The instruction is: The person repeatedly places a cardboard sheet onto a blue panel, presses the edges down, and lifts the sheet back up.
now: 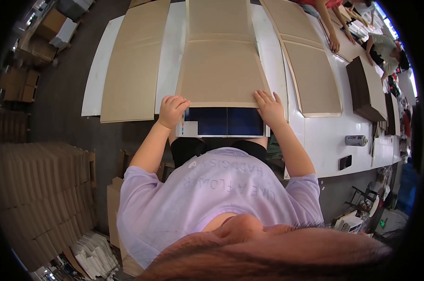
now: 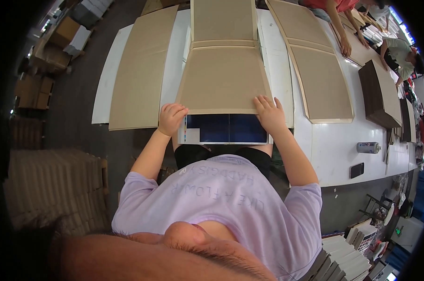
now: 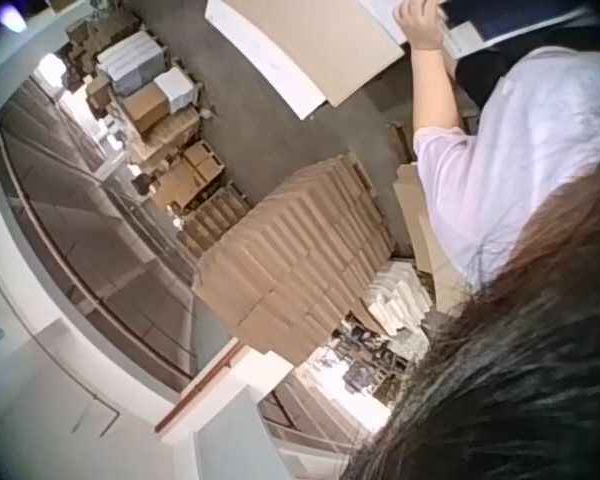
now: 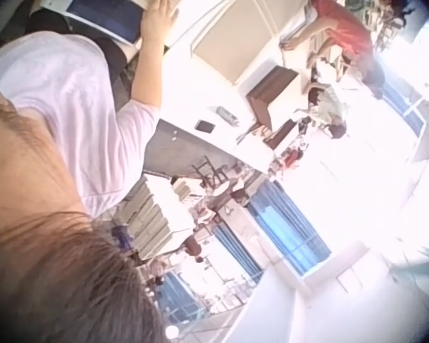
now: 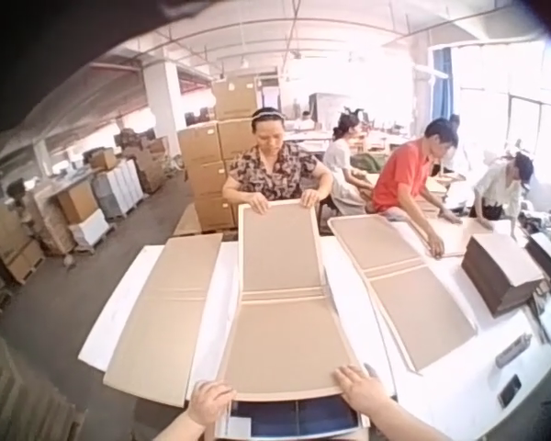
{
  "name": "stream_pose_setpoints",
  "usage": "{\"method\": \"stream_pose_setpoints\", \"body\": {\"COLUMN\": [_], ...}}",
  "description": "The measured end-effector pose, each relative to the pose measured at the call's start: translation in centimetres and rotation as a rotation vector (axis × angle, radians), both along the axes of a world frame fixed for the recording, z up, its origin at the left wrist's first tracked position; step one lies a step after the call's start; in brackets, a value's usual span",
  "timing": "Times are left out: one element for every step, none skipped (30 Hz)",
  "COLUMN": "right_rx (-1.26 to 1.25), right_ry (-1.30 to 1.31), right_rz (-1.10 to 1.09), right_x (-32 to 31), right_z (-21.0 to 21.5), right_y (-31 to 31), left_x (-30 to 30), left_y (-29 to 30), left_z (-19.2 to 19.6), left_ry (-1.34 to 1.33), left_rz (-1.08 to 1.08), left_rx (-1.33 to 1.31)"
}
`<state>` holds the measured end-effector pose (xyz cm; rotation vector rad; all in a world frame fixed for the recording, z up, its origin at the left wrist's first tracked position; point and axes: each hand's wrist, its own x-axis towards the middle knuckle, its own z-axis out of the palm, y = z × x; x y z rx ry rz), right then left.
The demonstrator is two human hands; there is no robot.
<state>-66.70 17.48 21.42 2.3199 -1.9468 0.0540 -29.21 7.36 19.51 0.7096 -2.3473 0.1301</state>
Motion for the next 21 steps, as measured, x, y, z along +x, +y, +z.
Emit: {"method": "stream_pose_setpoints", "body": {"right_rx": [-0.001, -0.002, -0.010, -0.018, -0.018, -0.023, -0.029, -0.032, -0.025, -0.018, -0.023, -0.019, -0.014, -0.020, -0.013, -0.009, -0.016, -0.006, 0.003, -0.008, -0.047], "right_ry": [-0.013, -0.013, -0.035, -0.058, -0.057, -0.047, -0.037, -0.037, -0.037, -0.037, -0.035, -0.039, -0.042, -0.041, -0.048, -0.057, -0.056, -0.054, -0.047, -0.042, -0.080], "right_rz": [-0.004, -0.007, 0.010, 0.029, 0.029, 0.035, 0.041, 0.045, 0.029, 0.012, 0.015, 0.005, 0.002, 0.010, 0.003, 0.001, 0.025, 0.001, -0.029, -0.004, -0.045], "right_x": [-0.1, -0.1, 0.0, 0.0, 0.0, 0.1, 0.1, 0.1, 0.2, 0.3, 0.3, 0.3, 0.5, 0.5, 0.5, 0.5, 0.6, 0.7, 0.8, 0.9, 1.1], "right_z": [0.0, 0.0, 0.0, 0.0, 0.1, 0.1, 0.2, 0.2, 0.2, 0.2, 0.2, 0.3, 0.4, 0.4, 0.3, 0.3, 0.5, 0.8, 1.2, 1.6, 1.8], "right_y": [0.1, -0.1, -0.2, -0.3, -0.2, -0.3, -0.4, -0.3, -0.3, -0.2, -0.2, -0.2, -0.2, -0.3, -0.4, -0.6, -0.6, -0.6, -0.5, -0.4, -0.1], "left_x": [0.0, 0.0, 0.0, 0.1, 0.3, 0.4, 0.2, -0.1, -0.7, -1.2, -1.8, -2.6, -3.7, -4.8, -6.4, -8.1, -9.9, -10.9, -11.8, -12.3, -12.6], "left_y": [0.1, 0.2, 0.4, 0.5, 0.7, 0.9, 1.0, 1.3, 1.6, 2.0, 2.5, 2.7, 2.9, 3.2, 3.1, 3.0, 2.8, 2.3, 1.9, 1.7, 1.7], "left_z": [0.2, 0.5, 0.8, 0.7, 0.4, 0.4, 0.4, 0.3, 0.6, 1.1, 1.6, 2.4, 2.9, 2.8, 1.8, 0.9, 1.2, 0.7, 0.6, 0.6, 1.1], "left_ry": [0.001, -0.057, -0.114, -0.113, -0.183, -0.253, -0.253, -0.373, -0.492, -0.490, -0.486, -0.480, -0.589, -0.500, -0.450, -0.402, -0.359, -0.318, -0.274, -0.266, -0.272], "left_rz": [-0.004, 0.007, 0.019, 0.018, 0.033, 0.050, 0.054, 0.191, 0.328, 0.332, 0.457, 0.579, 0.575, 0.453, 0.297, 0.210, 0.145, 0.102, 0.054, 0.079, 0.080], "left_rx": [-0.001, 0.008, 0.017, 0.017, 0.031, 0.044, 0.041, 0.097, 0.154, 0.151, 0.187, 0.221, 0.362, 0.317, 0.309, 0.216, 0.209, 0.205, 0.199, 0.191, 0.226]}}
